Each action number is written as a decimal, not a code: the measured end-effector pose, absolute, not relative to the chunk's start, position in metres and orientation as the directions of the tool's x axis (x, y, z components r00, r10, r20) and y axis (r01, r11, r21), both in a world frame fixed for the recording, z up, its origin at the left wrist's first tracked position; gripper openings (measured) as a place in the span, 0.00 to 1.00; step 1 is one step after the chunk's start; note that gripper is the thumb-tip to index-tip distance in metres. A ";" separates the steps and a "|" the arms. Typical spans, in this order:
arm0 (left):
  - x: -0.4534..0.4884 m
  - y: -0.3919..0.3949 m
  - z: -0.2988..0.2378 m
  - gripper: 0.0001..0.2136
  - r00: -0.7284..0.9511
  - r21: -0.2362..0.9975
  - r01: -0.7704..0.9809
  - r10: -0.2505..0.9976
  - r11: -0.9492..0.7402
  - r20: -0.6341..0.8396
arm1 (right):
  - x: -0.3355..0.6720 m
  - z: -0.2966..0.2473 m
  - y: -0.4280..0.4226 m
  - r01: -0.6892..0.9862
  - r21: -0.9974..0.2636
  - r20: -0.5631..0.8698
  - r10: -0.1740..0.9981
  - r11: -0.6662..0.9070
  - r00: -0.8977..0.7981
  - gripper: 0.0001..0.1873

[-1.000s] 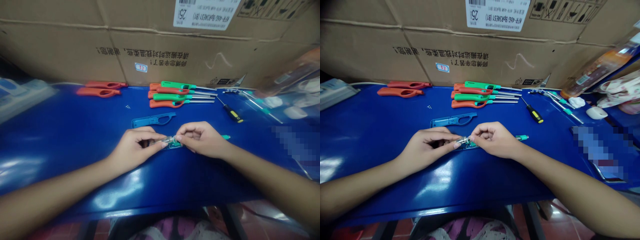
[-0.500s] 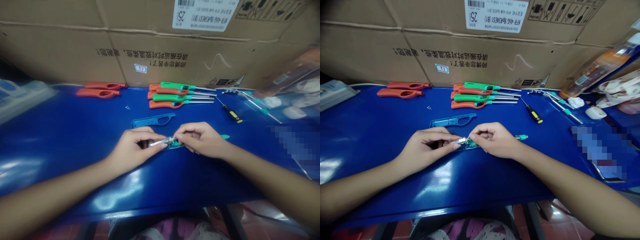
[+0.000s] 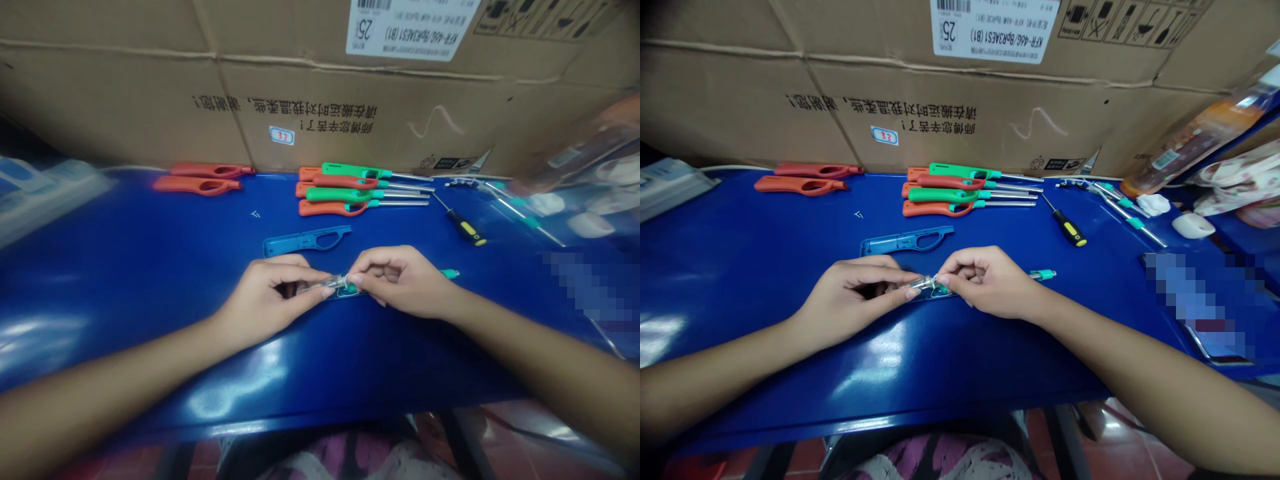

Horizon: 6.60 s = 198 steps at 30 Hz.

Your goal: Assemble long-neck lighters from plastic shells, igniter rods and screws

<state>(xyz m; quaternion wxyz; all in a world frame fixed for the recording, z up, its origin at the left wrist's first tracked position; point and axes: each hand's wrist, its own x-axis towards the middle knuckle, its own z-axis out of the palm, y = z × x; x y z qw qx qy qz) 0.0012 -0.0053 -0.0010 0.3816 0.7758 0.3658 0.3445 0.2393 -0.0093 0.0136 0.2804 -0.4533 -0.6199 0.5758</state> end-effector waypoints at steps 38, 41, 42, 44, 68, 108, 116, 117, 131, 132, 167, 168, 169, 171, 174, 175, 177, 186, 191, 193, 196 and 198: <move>-0.023 0.006 0.016 0.08 0.791 0.374 0.443 0.551 -0.815 0.265 | 0.255 0.014 -0.008 0.504 -0.331 0.334 0.599 0.798 -0.728 0.16; -0.025 0.008 0.017 0.08 0.794 0.397 0.459 0.567 -0.795 0.219 | 0.257 0.017 -0.010 0.435 -0.244 0.275 0.492 0.867 -0.826 0.20; -0.025 0.008 0.017 0.09 0.791 0.408 0.465 0.575 -0.786 0.207 | 0.258 0.018 -0.010 0.416 -0.233 0.255 0.468 0.879 -0.846 0.21; -0.026 0.009 0.019 0.09 0.785 0.430 0.476 0.591 -0.767 0.184 | 0.258 0.018 -0.011 0.402 -0.224 0.220 0.448 0.888 -0.867 0.23; -0.032 0.010 0.020 0.09 0.770 0.485 0.455 0.604 -0.746 0.206 | 0.258 0.011 -0.005 0.451 -0.354 0.203 0.539 0.819 -0.818 0.25; -0.028 0.012 0.021 0.08 0.773 0.575 0.405 0.602 -0.711 0.200 | 0.257 0.014 -0.008 0.486 -0.206 0.165 0.520 0.849 -0.838 0.21; -0.029 0.015 0.019 0.08 0.766 0.605 0.394 0.611 -0.692 0.200 | 0.260 0.013 -0.007 0.459 -0.188 0.174 0.490 0.868 -0.854 0.21; -0.029 0.015 0.019 0.08 0.764 0.612 0.391 0.613 -0.688 0.201 | 0.261 0.012 -0.007 0.461 -0.183 0.171 0.490 0.868 -0.855 0.21; -0.029 0.016 0.019 0.09 0.769 0.642 0.385 0.615 -0.663 0.174 | 0.260 0.014 -0.007 0.461 -0.122 0.159 0.476 0.879 -0.865 0.20; -0.029 0.016 0.019 0.09 0.768 0.635 0.388 0.615 -0.668 0.177 | 0.260 0.014 -0.007 0.460 -0.112 0.156 0.473 0.881 -0.867 0.20; -0.026 0.007 0.024 0.10 0.766 0.388 0.455 0.574 -0.802 0.289 | 0.261 0.021 -0.007 0.546 -0.386 0.205 0.647 0.743 -0.735 0.13; -0.025 0.007 0.023 0.10 0.777 0.382 0.444 0.560 -0.811 0.287 | 0.262 0.022 -0.006 0.546 -0.403 0.206 0.654 0.734 -0.728 0.10; -0.024 0.007 0.021 0.11 0.789 0.380 0.432 0.547 -0.818 0.280 | 0.262 0.022 -0.006 0.542 -0.417 0.206 0.657 0.730 -0.726 0.08; -0.022 0.007 0.017 0.12 0.809 0.385 0.412 0.526 -0.826 0.263 | 0.261 0.021 -0.006 0.536 -0.435 0.199 0.658 0.723 -0.726 0.06; -0.019 0.006 0.009 0.14 0.822 0.414 0.393 0.516 -0.821 0.242 | 0.258 0.019 -0.007 0.550 -0.443 0.171 0.669 0.708 -0.723 0.05; -0.018 0.006 0.007 0.14 0.825 0.427 0.386 0.513 -0.818 0.237 | 0.257 0.018 -0.008 0.559 -0.447 0.164 0.678 0.699 -0.717 0.05; -0.017 0.005 0.004 0.14 0.829 0.451 0.372 0.509 -0.812 0.233 | 0.254 0.017 -0.009 0.574 -0.477 0.155 0.707 0.666 -0.691 0.03; -0.015 0.002 0.004 0.18 0.832 0.460 0.378 0.512 -0.804 0.211 | 0.248 0.017 -0.013 0.552 -0.685 0.110 0.817 0.475 -0.566 0.02; -0.015 0.001 0.005 0.17 0.836 0.453 0.396 0.518 -0.799 0.180 | 0.250 0.020 -0.012 0.558 -0.668 0.099 0.802 0.492 -0.589 0.03; -0.015 0.001 0.006 0.18 0.838 0.445 0.405 0.519 -0.799 0.169 | 0.251 0.020 -0.011 0.576 -0.663 0.082 0.811 0.478 -0.579 0.03; -0.016 0.002 0.007 0.20 0.842 0.434 0.406 0.513 -0.805 0.164 | 0.253 0.020 -0.011 0.596 -0.650 0.078 0.822 0.472 -0.565 0.02; -0.016 0.002 0.006 0.21 0.846 0.427 0.402 0.507 -0.810 0.165 | 0.254 0.020 -0.010 0.595 -0.633 0.087 0.810 0.495 -0.580 0.02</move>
